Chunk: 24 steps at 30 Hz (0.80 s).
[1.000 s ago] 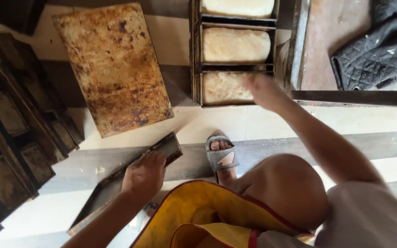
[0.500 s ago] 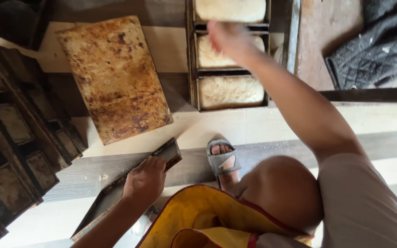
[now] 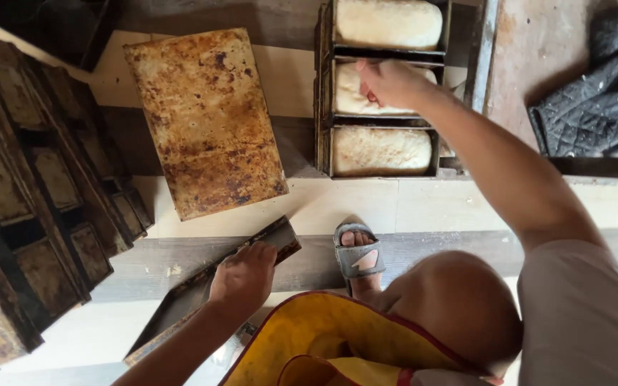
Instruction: Checking the proofing of bread dough in tins and organizing the tins on the floor of a bakery.
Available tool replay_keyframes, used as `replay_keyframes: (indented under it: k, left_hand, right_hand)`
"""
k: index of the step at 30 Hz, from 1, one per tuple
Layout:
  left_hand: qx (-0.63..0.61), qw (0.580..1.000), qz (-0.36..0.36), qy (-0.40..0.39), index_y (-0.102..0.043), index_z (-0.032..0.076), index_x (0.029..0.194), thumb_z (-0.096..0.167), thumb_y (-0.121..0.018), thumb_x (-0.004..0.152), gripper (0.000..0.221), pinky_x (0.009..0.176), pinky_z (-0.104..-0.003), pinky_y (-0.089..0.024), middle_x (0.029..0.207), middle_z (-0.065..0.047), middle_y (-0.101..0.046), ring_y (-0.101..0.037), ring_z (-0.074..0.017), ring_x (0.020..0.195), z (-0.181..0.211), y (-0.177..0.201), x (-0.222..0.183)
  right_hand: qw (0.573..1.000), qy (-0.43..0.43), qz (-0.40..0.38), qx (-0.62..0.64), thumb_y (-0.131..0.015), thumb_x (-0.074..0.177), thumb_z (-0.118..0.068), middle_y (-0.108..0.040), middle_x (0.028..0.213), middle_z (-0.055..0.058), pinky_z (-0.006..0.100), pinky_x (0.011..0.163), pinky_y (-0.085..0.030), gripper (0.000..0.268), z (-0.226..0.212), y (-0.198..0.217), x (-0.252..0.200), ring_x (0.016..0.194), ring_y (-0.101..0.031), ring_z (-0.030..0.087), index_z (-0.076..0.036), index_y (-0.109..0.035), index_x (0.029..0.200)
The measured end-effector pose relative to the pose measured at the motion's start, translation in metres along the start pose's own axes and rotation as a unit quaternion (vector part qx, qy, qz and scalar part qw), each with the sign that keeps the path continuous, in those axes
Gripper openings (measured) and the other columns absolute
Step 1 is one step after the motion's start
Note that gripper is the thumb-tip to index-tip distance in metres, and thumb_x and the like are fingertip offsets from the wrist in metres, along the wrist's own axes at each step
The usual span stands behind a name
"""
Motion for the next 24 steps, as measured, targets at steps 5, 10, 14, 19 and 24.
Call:
replay_keyframes:
  k: [5, 10, 14, 19, 24]
  left_hand:
    - [0.004, 1.0, 0.015, 0.005, -0.057, 0.012, 0.106, 0.023, -0.059, 0.093, 0.017, 0.068, -0.034, -0.057, 0.097, -0.005, -0.061, -0.067, -0.022, 0.086, -0.002, -0.001, 0.001]
    - [0.013, 1.0, 0.006, 0.006, -0.057, 0.007, 0.108, 0.023, -0.059, 0.093, 0.021, 0.068, -0.033, -0.058, 0.098, -0.007, -0.061, -0.066, -0.0222, 0.086, -0.003, -0.003, 0.002]
    - [-0.015, 1.0, 0.016, -0.005, -0.057, 0.011, 0.106, 0.022, -0.06, 0.093, 0.017, 0.072, -0.035, -0.057, 0.098, -0.005, -0.061, -0.066, -0.023, 0.09, -0.003, 0.0, 0.001]
    - [0.016, 1.0, -0.003, -0.001, -0.056, 0.011, 0.105, 0.024, -0.06, 0.093, 0.019, 0.069, -0.038, -0.057, 0.097, -0.006, -0.061, -0.066, -0.0243, 0.087, 0.0, 0.002, 0.001]
    - [-0.007, 0.999, 0.03, -0.009, -0.056, 0.009, 0.104, 0.022, -0.061, 0.091, 0.019, 0.068, -0.038, -0.057, 0.095, -0.007, -0.061, -0.066, -0.0259, 0.084, 0.0, 0.006, -0.002]
  right_hand:
    - [0.994, -0.102, 0.039, -0.031, -0.024, 0.109, -0.043, -0.066, 0.085, 0.01, 0.04, 0.066, -0.058, 0.055, 0.024, 0.016, -0.001, 0.067, -0.059, 0.018, -0.007, -0.064, 0.098]
    - [0.985, -0.131, 0.101, 0.05, -0.029, 0.112, -0.055, -0.068, 0.077, 0.003, 0.029, 0.067, -0.05, 0.062, 0.014, 0.031, -0.024, 0.064, -0.062, 0.01, -0.014, -0.068, 0.086]
    - [0.977, -0.177, 0.118, 0.027, -0.033, 0.114, -0.047, -0.063, 0.074, 0.004, 0.035, 0.051, -0.05, 0.056, 0.043, 0.028, -0.028, 0.056, -0.054, 0.015, -0.013, -0.065, 0.083]
    - [0.936, -0.021, 0.297, 0.188, -0.049, 0.111, -0.049, -0.067, 0.073, 0.0, 0.029, 0.057, -0.053, 0.049, 0.038, 0.064, -0.049, 0.058, -0.062, 0.009, -0.012, -0.065, 0.083]
    - [0.844, -0.014, 0.347, 0.408, -0.055, 0.109, -0.051, -0.069, 0.076, 0.002, 0.028, 0.048, -0.05, 0.049, 0.098, 0.085, -0.035, 0.053, -0.059, 0.011, -0.006, -0.06, 0.09]
Point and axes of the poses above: each hand's wrist, its own x-axis towards the middle knuckle, its own y-axis out of the back of the hand, z = x × y, the point moved 9 cm from there along x, towards the middle knuckle
